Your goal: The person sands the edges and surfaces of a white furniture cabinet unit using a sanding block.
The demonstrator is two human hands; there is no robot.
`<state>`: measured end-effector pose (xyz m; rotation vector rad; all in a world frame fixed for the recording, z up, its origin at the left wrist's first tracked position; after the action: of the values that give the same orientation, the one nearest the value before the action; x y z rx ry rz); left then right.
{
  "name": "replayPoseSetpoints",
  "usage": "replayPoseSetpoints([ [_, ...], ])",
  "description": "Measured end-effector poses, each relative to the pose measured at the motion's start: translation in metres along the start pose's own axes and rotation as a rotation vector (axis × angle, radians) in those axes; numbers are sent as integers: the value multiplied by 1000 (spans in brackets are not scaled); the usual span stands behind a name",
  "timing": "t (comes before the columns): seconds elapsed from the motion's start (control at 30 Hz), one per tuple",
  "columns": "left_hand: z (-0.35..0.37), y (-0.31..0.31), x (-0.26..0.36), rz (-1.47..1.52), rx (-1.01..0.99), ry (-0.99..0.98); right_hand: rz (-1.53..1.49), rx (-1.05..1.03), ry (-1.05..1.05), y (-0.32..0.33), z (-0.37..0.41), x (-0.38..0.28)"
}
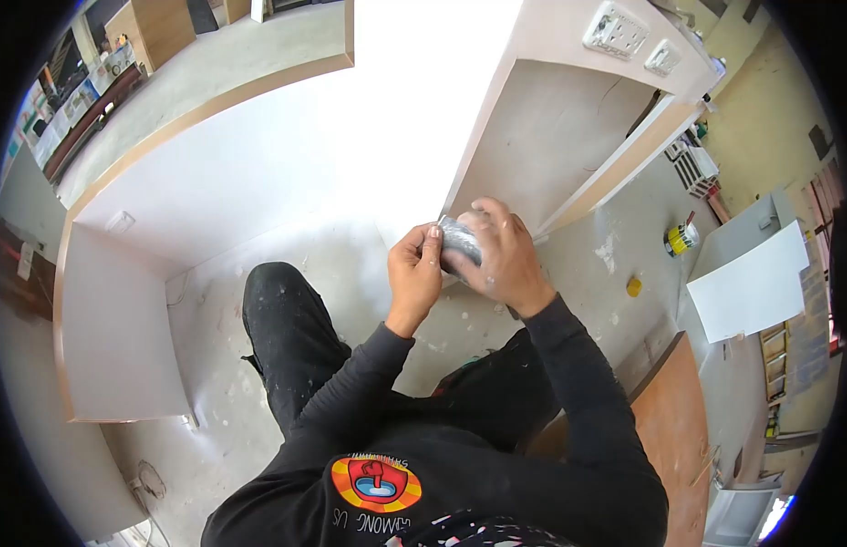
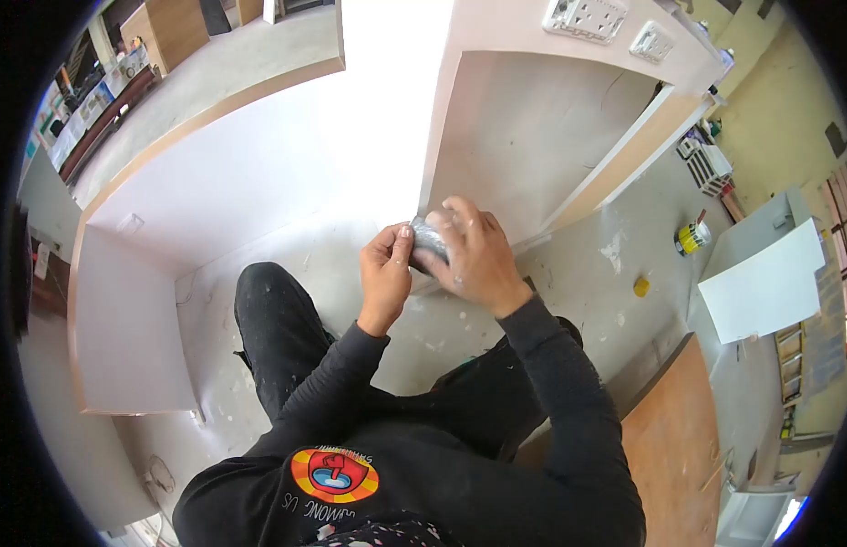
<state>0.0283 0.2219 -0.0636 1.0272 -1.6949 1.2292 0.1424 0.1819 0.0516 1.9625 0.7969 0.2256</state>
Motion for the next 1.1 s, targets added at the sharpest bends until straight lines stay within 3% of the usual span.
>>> replayPoseSetpoints([
  [0.03, -1, 5, 3, -47, 48, -9, 230, -58, 130, 1, -1, -21],
  [0.1, -2, 9, 7, -91, 90, -22, 189, -144, 126, -9, 2, -16],
  [0.17, -5, 5, 10, 157, 57, -50, 244, -197, 225, -16, 0, -25],
  [0.27, -5, 9, 22, 327, 79, -94, 451, -81, 309, 16, -19, -33],
  [0.4, -5, 27, 25, 263, 160, -60, 627, 25, 279, 83, -65, -35],
  [0.57, -5, 31, 12, 236, 136, -28, 926, -8, 397, 71, -75, -23],
  [0.6, -6, 30, 10, 233, 122, -26, 928, -7, 395, 78, -79, -12],
  [0.67, -7, 31, 6, 232, 123, -24, 918, 194, 339, 116, -90, -7],
  [0.8, -7, 32, -1, 249, 126, 7, 894, 110, 206, 88, -84, 4],
  [0.87, -8, 33, -4, 261, 131, 4, 902, -18, 519, 44, -63, -17],
  [0.97, -9, 35, -6, 262, 137, 19, 913, 97, 381, 98, -94, -9],
  [1.1, -8, 37, -11, 261, 142, 48, 920, 18, 467, 72, -83, -8],
])
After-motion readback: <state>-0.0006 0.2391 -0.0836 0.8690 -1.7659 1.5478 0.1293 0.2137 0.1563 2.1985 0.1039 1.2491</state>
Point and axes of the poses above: each hand's wrist, its own z-axis away from the middle knuckle, its own y-axis out of the back of the hand, x = y × z, the point moved 10 cm from there along -z, towards the middle knuckle, and after that the axes turned 10 degrees about -x, right-handed, at the moved point
